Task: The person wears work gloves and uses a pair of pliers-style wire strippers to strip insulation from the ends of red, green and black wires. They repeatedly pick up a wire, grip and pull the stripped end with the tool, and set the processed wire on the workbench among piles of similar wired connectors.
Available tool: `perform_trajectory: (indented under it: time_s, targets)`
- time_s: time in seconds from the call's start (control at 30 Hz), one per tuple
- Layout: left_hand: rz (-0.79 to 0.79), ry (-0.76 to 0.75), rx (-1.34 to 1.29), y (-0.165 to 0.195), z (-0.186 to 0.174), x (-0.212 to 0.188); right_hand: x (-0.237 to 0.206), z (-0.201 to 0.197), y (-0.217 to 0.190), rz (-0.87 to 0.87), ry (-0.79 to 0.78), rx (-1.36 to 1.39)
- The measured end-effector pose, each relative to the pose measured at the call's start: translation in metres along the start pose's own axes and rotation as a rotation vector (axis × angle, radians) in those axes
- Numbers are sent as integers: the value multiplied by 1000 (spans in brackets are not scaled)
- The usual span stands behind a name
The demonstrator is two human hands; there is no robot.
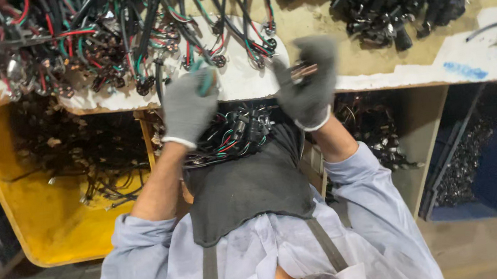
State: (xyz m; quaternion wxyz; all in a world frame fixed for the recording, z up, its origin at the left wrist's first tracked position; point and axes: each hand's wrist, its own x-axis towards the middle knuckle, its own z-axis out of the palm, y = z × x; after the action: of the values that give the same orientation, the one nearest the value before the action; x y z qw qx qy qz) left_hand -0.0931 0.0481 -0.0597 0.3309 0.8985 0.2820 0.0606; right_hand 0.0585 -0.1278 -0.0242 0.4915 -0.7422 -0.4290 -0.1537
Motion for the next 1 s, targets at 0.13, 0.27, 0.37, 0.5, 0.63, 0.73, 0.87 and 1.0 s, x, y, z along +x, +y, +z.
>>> perform_trajectory:
  time_s: [0.13, 0.27, 0.37, 0.5, 0.63, 0.73, 0.87, 1.0]
  targets:
    - [-419, -123, -964, 28, -70, -12, -7, -10, -4, -192, -488, 122]
    - [-235, -152, -1034, 60, -96, -31, -4, -4, -5, -145, -662, 108]
    - [-163, -201, -1076, 64, -74, -36, -2, 0, -14, -165, -638, 247]
    - [-33, -96, -953, 54, -42, -43, -5, -4, -26, -30, -631, 246]
    - [-214, -281, -1233, 63, -48, -36, -16, -1, -30, -27, -563, 141]
    - [27, -235, -927, 71, -81, -17, -22, 5, -27, 40, -662, 250]
    - [296, -162, -663, 58, -127, -21, -28, 2, -22, -19, -729, 99]
    - [162, 235, -1121, 45, -105, -58, -38, 7, -28, -126, -653, 117]
